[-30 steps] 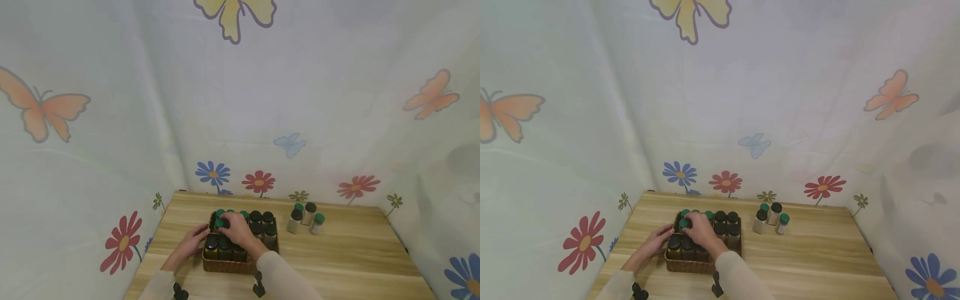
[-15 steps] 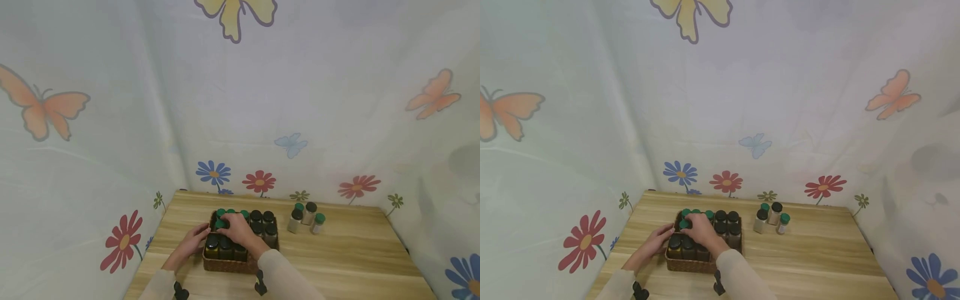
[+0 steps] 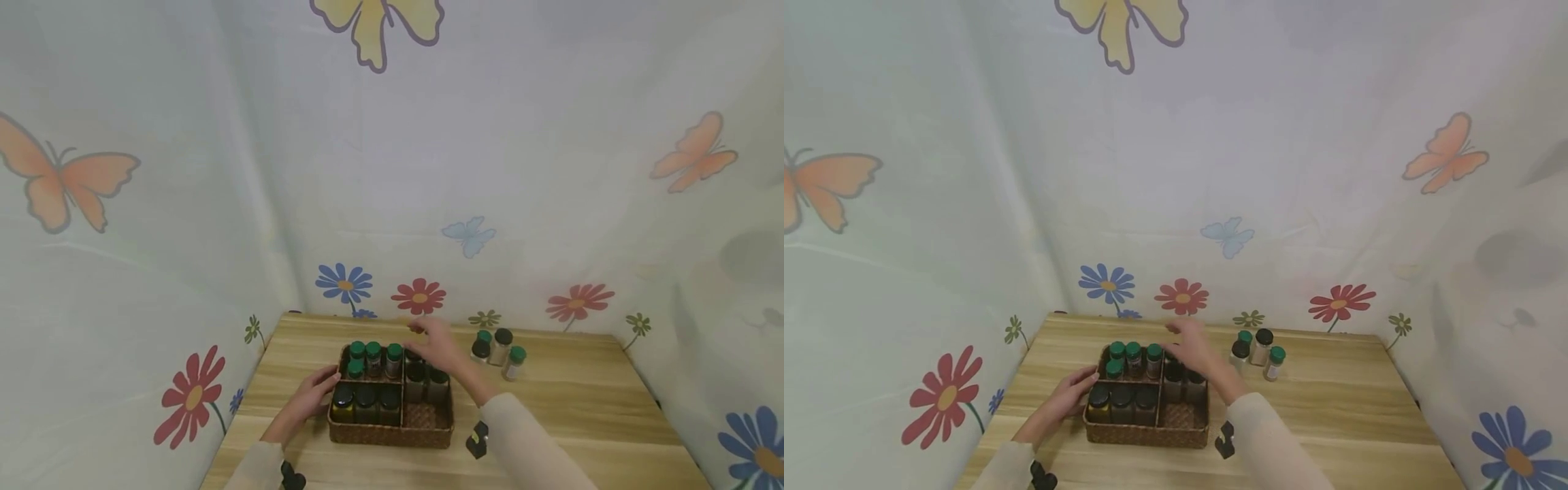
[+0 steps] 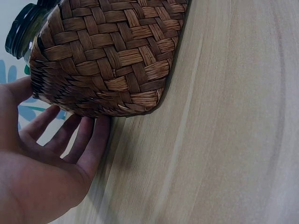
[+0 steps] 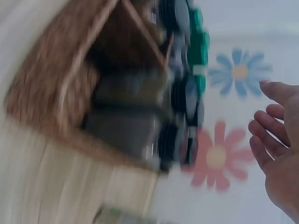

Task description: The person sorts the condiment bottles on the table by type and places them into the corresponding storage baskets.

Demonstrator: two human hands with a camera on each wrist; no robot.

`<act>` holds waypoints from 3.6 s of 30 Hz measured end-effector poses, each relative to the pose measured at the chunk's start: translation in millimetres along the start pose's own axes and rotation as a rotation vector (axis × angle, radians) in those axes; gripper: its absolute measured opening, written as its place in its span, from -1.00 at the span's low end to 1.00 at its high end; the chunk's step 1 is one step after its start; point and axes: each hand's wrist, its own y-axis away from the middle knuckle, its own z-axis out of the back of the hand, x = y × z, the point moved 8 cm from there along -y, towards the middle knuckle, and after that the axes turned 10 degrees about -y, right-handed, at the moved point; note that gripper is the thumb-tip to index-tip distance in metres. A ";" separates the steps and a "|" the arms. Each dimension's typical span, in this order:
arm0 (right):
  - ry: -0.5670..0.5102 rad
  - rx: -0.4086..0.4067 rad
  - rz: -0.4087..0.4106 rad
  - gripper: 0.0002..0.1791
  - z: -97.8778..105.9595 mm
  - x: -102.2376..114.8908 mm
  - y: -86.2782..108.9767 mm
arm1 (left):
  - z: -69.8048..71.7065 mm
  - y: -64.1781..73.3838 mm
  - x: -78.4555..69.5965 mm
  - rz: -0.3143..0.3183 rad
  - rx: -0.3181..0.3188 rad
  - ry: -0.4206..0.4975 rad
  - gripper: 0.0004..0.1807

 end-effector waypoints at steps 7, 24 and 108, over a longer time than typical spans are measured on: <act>0.097 -0.167 -0.044 -0.57 71.0 -55.7 32.7 | -1.3 2.0 -3.5 -0.005 0.007 0.004 -0.28; 0.151 -0.179 -0.241 -0.47 86.6 -129.4 83.8 | -0.6 1.8 -3.1 -0.007 0.009 -0.003 -0.28; 0.113 0.242 0.015 -0.52 -40.2 -16.7 84.8 | 1.1 5.0 -2.4 0.012 0.002 -0.013 -0.22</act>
